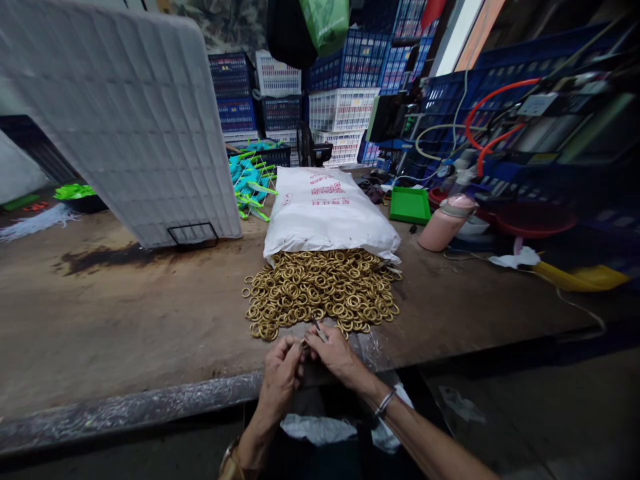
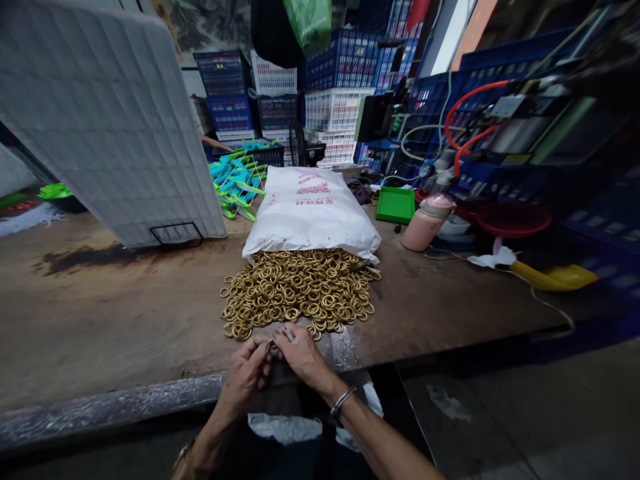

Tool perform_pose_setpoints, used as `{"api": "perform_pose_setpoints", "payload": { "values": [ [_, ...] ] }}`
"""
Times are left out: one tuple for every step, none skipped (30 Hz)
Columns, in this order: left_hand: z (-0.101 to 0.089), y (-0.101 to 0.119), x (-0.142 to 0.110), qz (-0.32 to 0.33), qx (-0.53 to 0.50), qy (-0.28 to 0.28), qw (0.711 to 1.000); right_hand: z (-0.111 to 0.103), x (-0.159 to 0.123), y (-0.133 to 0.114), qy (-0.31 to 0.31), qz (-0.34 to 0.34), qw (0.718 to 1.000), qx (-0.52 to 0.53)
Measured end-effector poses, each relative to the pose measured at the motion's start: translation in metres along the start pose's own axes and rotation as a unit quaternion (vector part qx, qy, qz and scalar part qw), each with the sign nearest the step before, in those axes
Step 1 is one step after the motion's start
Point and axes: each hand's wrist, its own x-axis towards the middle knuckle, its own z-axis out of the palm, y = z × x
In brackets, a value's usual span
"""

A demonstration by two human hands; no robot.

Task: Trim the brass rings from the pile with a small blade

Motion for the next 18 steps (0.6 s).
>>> {"api": "perform_pose_setpoints", "payload": {
  "values": [
    [0.000,0.001,-0.001,-0.019,-0.016,-0.012,1.000,0.001,0.000,0.001,0.010,-0.002,1.000,-0.012],
    [0.001,0.002,-0.002,-0.033,-0.031,-0.021,0.999,0.001,0.000,0.001,0.017,-0.004,1.000,-0.022],
    [0.001,0.003,-0.003,-0.042,-0.043,-0.028,0.998,0.002,0.000,0.001,0.023,-0.007,0.999,-0.031],
    [0.002,0.004,-0.004,-0.048,-0.052,-0.035,0.997,0.002,0.000,0.000,0.026,-0.009,0.999,-0.035],
    [0.002,0.005,-0.005,-0.049,-0.060,-0.041,0.996,0.002,-0.001,-0.001,0.025,-0.010,0.999,-0.036],
    [0.002,0.005,-0.006,-0.049,-0.067,-0.047,0.995,0.001,-0.001,-0.002,0.022,-0.008,0.999,-0.033],
    [0.002,0.006,-0.006,-0.046,-0.072,-0.053,0.995,0.001,-0.002,-0.003,0.017,-0.005,1.000,-0.025],
    [0.002,0.006,-0.006,-0.043,-0.077,-0.058,0.994,0.000,-0.002,-0.004,0.012,-0.001,1.000,-0.016],
    [0.002,0.006,-0.007,-0.038,-0.081,-0.062,0.994,-0.001,-0.002,-0.005,0.008,0.002,1.000,-0.007],
    [0.002,0.005,-0.007,-0.034,-0.086,-0.066,0.993,-0.002,-0.002,-0.006,0.004,0.002,1.000,0.001],
    [0.002,0.005,-0.007,-0.030,-0.091,-0.069,0.993,-0.002,-0.002,-0.006,0.003,-0.001,1.000,0.004],
    [0.002,0.005,-0.007,-0.028,-0.095,-0.070,0.993,-0.003,-0.002,-0.006,0.007,-0.006,1.000,-0.003],
    [0.001,0.004,-0.007,-0.025,-0.099,-0.070,0.992,-0.004,-0.002,-0.006,0.017,-0.012,1.000,-0.022],
    [0.001,0.004,-0.007,-0.022,-0.101,-0.067,0.992,-0.004,-0.003,-0.005,0.029,-0.021,0.998,-0.054],
    [0.001,0.004,-0.007,-0.020,-0.101,-0.062,0.993,-0.005,-0.004,-0.005,0.039,-0.031,0.994,-0.093],
    [0.001,0.004,-0.006,-0.018,-0.100,-0.058,0.993,-0.005,-0.006,-0.004,0.043,-0.042,0.989,-0.136],
    [0.001,0.004,-0.006,-0.015,-0.097,-0.053,0.994,-0.005,-0.008,-0.004,0.038,-0.053,0.982,-0.179],
    [0.001,0.004,-0.006,-0.013,-0.092,-0.048,0.994,-0.006,-0.011,-0.004,0.024,-0.063,0.974,-0.217]
  ]
}}
